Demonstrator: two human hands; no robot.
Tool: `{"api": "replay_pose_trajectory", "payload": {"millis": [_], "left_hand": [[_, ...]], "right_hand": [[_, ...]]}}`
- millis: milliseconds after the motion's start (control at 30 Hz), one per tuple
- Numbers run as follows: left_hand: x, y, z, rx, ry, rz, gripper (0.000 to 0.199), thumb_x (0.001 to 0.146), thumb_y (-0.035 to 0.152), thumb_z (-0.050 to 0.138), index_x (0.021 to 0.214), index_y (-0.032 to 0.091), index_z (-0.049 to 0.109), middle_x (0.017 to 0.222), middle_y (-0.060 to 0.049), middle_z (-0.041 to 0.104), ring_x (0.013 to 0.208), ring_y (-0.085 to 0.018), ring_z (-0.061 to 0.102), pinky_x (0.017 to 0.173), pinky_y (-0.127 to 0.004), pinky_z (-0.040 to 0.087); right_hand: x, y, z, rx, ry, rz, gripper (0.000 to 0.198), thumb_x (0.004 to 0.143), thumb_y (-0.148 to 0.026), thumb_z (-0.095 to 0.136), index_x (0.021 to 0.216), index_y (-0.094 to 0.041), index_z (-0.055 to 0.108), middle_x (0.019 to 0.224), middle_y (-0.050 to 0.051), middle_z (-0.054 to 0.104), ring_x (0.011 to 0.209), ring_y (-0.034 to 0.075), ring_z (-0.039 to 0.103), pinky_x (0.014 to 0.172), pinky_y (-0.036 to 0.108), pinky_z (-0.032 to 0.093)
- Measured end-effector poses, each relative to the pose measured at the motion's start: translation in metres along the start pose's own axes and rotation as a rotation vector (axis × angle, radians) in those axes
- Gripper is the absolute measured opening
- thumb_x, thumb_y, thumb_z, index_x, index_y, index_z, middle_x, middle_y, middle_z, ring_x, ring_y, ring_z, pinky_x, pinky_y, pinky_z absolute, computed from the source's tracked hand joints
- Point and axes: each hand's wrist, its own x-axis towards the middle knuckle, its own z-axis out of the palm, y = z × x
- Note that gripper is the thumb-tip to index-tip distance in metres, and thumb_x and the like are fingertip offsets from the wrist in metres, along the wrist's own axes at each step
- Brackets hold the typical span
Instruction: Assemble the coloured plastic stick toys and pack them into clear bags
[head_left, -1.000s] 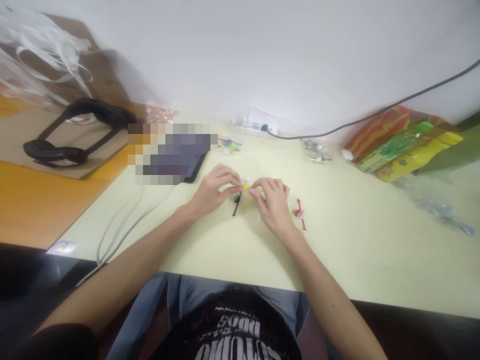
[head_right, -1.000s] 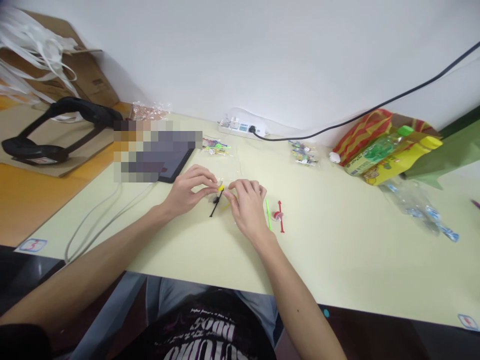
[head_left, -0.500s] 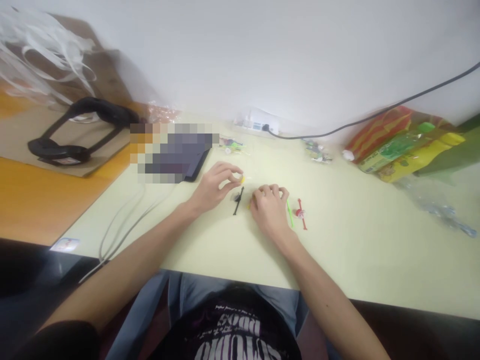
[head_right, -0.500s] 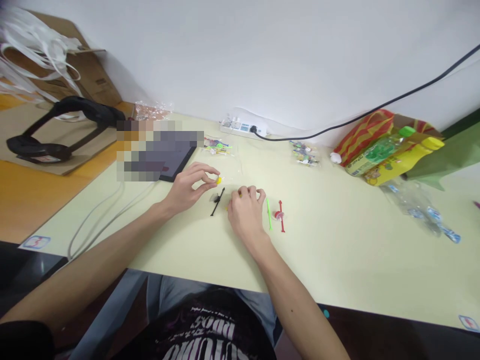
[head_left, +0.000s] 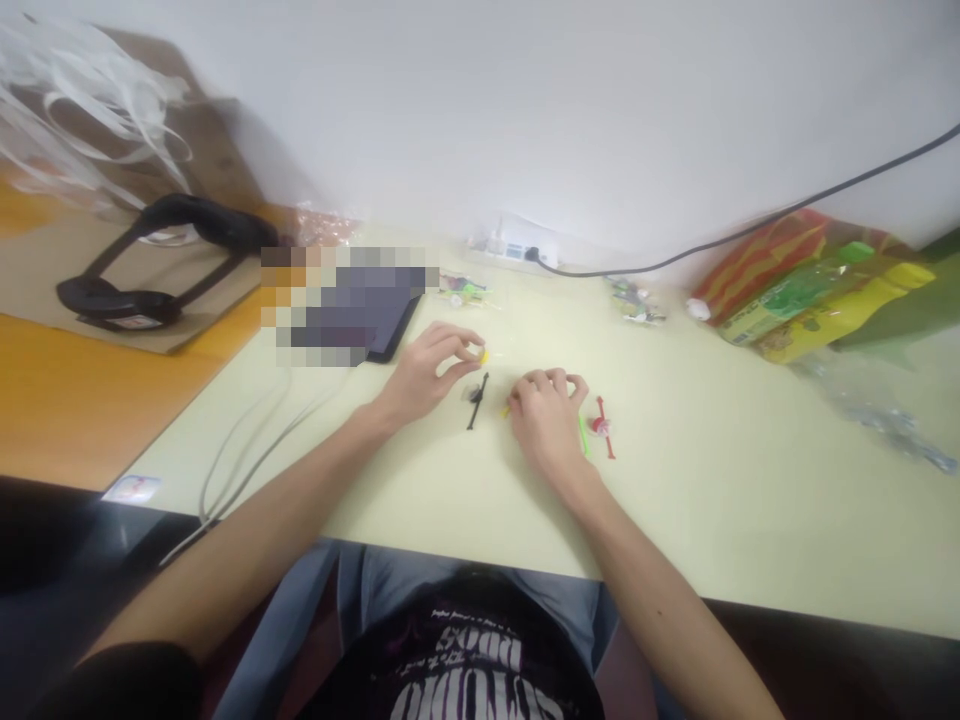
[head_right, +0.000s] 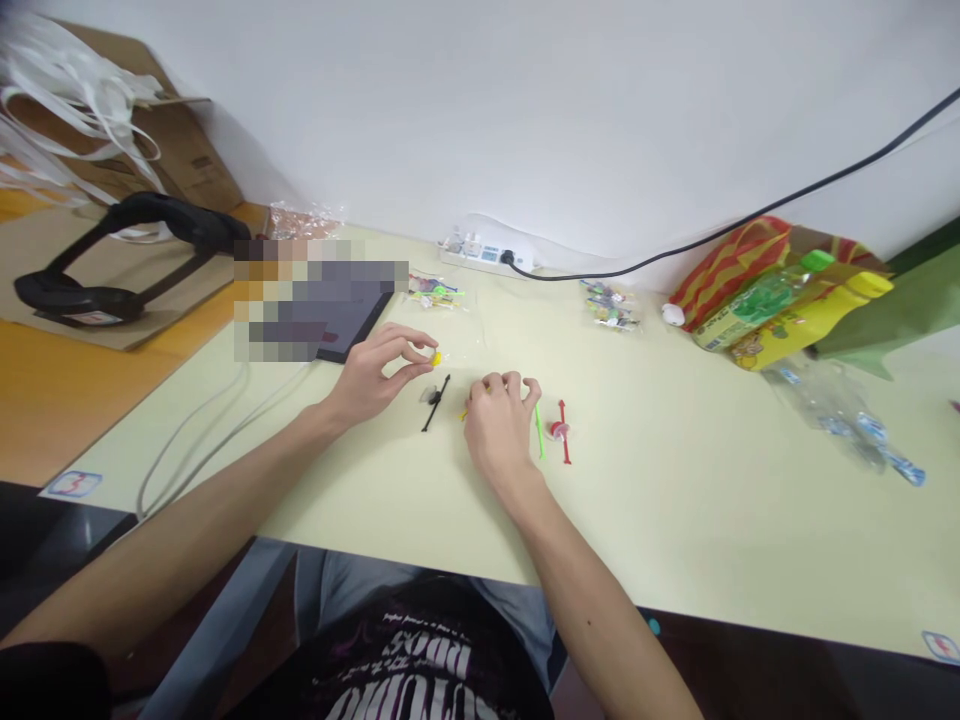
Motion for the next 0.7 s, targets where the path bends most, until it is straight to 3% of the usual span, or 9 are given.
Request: {"api": "replay_pose_trajectory", "payload": {"millis": [333, 533, 700], "left_hand": [[0.000, 0.002, 0.001, -0.018, -0.002, -0.007, 0.010, 0.101, 0.026, 0.066, 0.091, 0.021, 0.064, 0.114, -0.008, 0.076, 0.108, -0.021, 0.069, 0.097, -0.041, 0.055], [-0.001, 0.002, 0.001, -0.018, 0.001, -0.020, 0.011, 0.101, 0.028, 0.065, 0.092, 0.022, 0.064, 0.115, -0.007, 0.075, 0.110, -0.021, 0.069, 0.099, -0.041, 0.054], [-0.001, 0.002, 0.001, -0.031, 0.009, -0.006, 0.009, 0.101, 0.026, 0.066, 0.093, 0.021, 0.064, 0.114, -0.007, 0.075, 0.110, -0.021, 0.069, 0.099, -0.041, 0.054]], "right_hand": [[0.000, 0.007, 0.001, 0.085, -0.019, 0.007, 0.023, 0.098, -0.013, 0.052, 0.092, -0.022, 0.072, 0.111, 0.013, 0.071, 0.111, 0.033, 0.050, 0.098, 0.056, 0.028], [-0.001, 0.016, 0.006, 0.141, 0.057, 0.031, 0.024, 0.101, -0.017, 0.047, 0.099, -0.023, 0.070, 0.111, 0.012, 0.071, 0.109, 0.033, 0.051, 0.095, 0.053, 0.028], [-0.003, 0.019, 0.006, 0.107, 0.034, 0.037, 0.024, 0.095, -0.012, 0.049, 0.102, -0.022, 0.069, 0.111, 0.013, 0.071, 0.110, 0.033, 0.053, 0.096, 0.053, 0.029]]}}
